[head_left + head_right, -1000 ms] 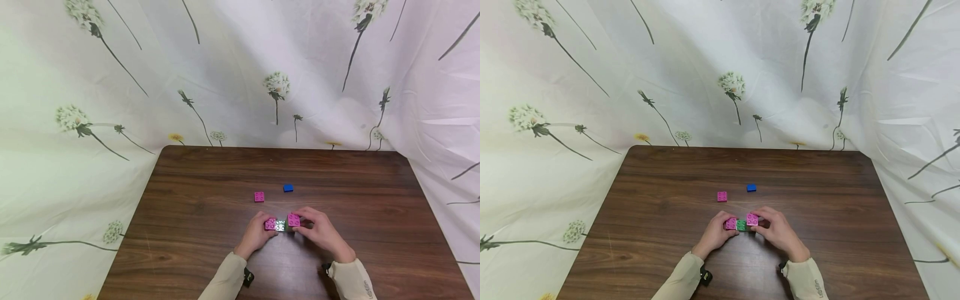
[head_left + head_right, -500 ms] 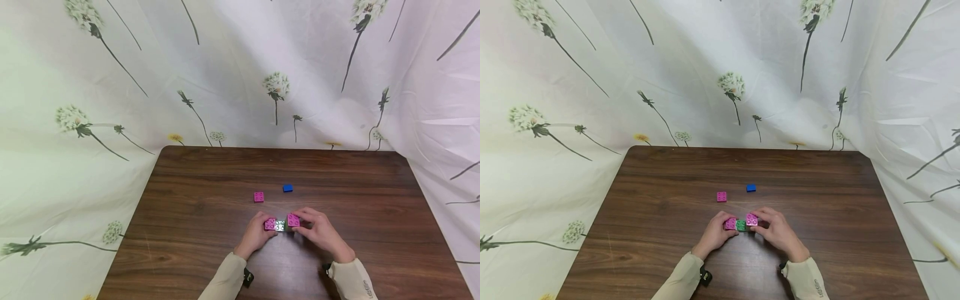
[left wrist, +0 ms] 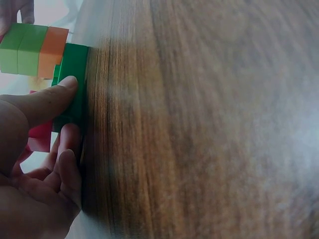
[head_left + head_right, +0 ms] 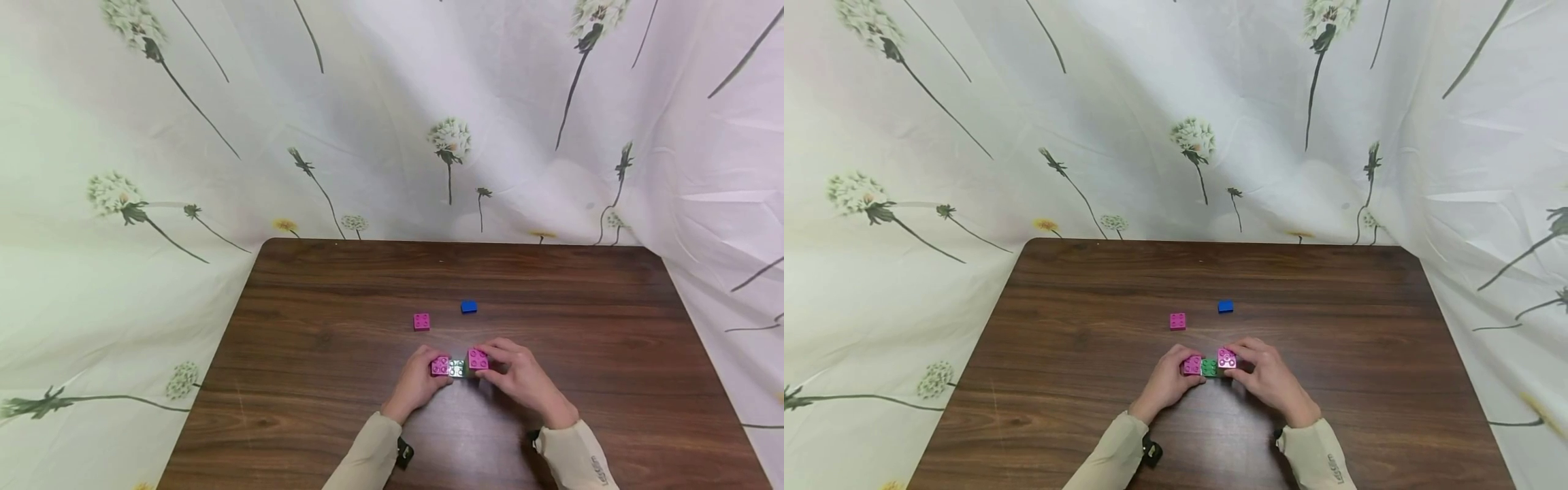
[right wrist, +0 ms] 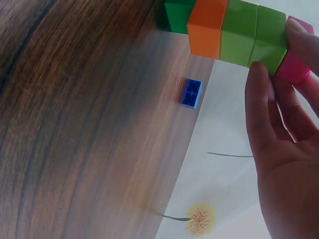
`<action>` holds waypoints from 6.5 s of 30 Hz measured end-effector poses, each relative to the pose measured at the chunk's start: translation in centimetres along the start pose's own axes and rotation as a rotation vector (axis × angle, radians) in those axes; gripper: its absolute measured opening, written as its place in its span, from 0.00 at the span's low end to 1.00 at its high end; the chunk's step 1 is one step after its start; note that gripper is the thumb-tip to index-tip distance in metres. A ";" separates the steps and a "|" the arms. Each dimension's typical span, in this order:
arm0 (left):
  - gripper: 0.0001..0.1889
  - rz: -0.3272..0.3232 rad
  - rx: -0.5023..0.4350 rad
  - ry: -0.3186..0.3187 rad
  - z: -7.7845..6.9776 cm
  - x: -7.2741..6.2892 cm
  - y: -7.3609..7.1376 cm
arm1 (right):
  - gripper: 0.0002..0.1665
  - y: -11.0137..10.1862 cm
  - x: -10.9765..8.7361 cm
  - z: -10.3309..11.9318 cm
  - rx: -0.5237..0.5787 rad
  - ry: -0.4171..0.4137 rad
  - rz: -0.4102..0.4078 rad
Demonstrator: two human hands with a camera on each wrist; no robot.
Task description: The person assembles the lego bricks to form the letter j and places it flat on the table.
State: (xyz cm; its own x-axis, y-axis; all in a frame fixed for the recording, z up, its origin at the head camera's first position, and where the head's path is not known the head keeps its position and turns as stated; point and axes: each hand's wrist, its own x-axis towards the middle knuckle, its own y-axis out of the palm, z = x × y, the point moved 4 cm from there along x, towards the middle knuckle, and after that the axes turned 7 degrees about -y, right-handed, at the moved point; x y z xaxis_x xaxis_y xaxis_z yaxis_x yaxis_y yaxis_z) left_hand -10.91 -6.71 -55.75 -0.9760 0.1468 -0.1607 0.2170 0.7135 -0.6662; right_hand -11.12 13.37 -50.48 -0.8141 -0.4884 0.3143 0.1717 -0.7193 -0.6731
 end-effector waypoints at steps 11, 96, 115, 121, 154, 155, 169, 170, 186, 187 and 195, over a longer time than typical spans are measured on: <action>0.20 -0.006 -0.013 0.018 0.0 0.1 0.0 | 0.23 -0.2 0.1 0.5 -0.116 -0.079 0.004; 0.29 0.126 0.025 0.006 -0.3 0.5 -1.2 | 0.22 2.6 -0.5 -2.3 0.072 0.220 0.075; 0.29 -0.239 -0.105 -0.102 2.9 4.6 -4.8 | 0.20 2.9 -0.6 -2.2 0.044 0.254 0.093; 0.37 -0.121 -0.022 -0.108 2.6 5.2 -4.3 | 0.21 3.2 -0.5 -2.2 0.053 0.241 0.100; 0.19 -0.018 -0.018 -0.177 2.4 5.0 -4.6 | 0.19 3.8 -0.3 -1.9 0.045 0.231 0.108; 0.19 -0.009 -0.042 -0.180 2.4 5.0 -4.7 | 0.19 3.8 -0.3 -1.9 0.041 0.227 0.108; 0.21 0.007 -0.179 -0.208 1.5 4.3 -5.6 | 0.19 3.7 -0.3 -1.9 0.048 0.209 0.109; 0.21 0.004 -0.189 -0.205 1.3 4.3 -5.7 | 0.18 3.7 -0.3 -1.9 0.047 0.209 0.109; 0.24 0.044 -0.257 -0.154 -3.0 3.1 -6.5 | 0.18 3.6 -0.3 -2.0 0.058 0.246 0.126; 0.24 0.048 -0.256 -0.153 -3.1 3.1 -6.5 | 0.19 3.6 -0.3 -2.0 0.061 0.255 0.132; 0.22 0.087 -0.274 -0.100 -4.5 2.6 -6.2 | 0.19 3.7 -0.2 -1.8 0.051 0.241 0.131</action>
State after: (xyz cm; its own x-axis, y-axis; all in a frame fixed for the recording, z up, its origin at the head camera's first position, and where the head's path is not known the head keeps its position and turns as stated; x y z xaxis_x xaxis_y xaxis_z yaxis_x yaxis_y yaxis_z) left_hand -14.85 -7.66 -48.80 -0.9444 0.1572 -0.2889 0.2743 0.8612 -0.4279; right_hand -11.35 11.72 -54.26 -0.8907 -0.4514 0.0541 0.3068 -0.6846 -0.6612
